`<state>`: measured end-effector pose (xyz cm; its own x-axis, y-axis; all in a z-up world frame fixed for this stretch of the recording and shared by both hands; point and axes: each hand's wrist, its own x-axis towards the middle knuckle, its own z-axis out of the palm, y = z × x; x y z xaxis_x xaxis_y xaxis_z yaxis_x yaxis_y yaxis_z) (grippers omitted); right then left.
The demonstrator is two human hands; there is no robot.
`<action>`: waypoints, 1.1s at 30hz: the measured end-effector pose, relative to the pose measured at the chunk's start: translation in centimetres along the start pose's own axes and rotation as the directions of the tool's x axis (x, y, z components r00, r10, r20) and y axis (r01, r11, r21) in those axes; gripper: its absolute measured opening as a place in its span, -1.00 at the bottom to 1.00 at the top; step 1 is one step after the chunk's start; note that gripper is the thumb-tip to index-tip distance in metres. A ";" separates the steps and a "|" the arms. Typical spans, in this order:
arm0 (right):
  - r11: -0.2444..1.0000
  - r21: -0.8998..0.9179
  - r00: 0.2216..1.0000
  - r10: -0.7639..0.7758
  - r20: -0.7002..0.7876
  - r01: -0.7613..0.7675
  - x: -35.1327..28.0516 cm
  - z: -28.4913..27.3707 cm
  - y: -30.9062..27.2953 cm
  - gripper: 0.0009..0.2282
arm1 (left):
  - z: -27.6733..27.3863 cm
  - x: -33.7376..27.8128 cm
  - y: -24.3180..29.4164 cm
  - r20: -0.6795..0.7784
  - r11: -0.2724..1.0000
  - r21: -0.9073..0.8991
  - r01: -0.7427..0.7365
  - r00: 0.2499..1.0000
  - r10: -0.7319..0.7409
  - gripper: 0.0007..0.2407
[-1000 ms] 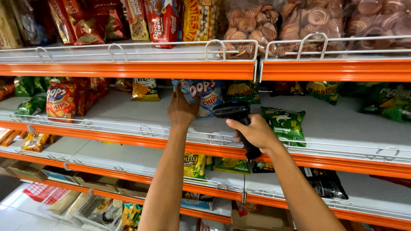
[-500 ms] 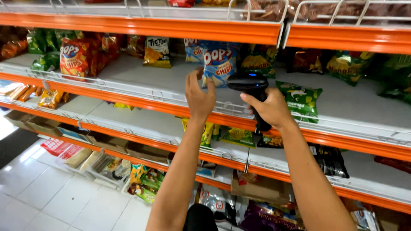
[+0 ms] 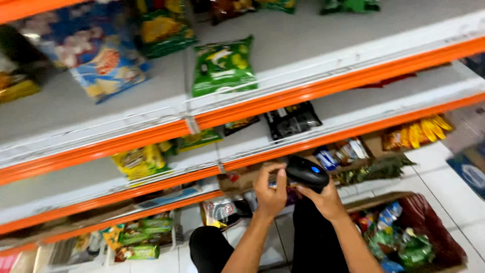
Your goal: The person scans snack bags using a handheld barcode scanner and places them onto store shelves by hand.
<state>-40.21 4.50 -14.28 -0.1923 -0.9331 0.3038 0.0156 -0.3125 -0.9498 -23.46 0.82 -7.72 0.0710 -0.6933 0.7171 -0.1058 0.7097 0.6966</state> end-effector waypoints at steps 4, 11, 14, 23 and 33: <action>0.946 0.136 0.900 0.323 -0.292 -0.296 -9.0 -10.7 8.5 -0.78 | 8.7 -8.9 -2.9 0.415 0.910 -0.150 0.386 0.860 -0.296 -0.91; 0.745 -0.022 0.541 0.463 -0.702 -0.666 -24.4 -23.7 15.6 -0.75 | 18.8 -20.3 -7.6 0.869 0.934 0.019 0.356 0.455 -0.191 -0.86; 0.591 -0.186 0.478 0.386 -0.789 -0.785 -28.4 -26.4 17.2 -0.70 | 20.7 -22.0 -7.7 0.923 0.949 0.267 0.171 0.240 -0.303 -0.79; 0.565 -0.144 0.421 0.398 -0.815 -0.812 -31.9 -28.7 21.8 -0.62 | 26.9 -23.7 -10.5 0.923 0.927 0.331 -0.175 -0.145 -0.357 -0.59; 0.599 -0.173 0.500 0.436 -0.748 -0.782 -19.4 -34.9 25.3 -0.49 | 30.8 -27.6 -14.3 0.709 0.840 0.388 -0.379 -0.459 -0.535 -0.52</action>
<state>-70.36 20.87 -46.81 -0.8235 -0.4695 -0.3185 -0.0102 0.5736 -0.8191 -54.47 5.99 -38.16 -0.6797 -0.1500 -0.7180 -0.5004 0.8105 0.3044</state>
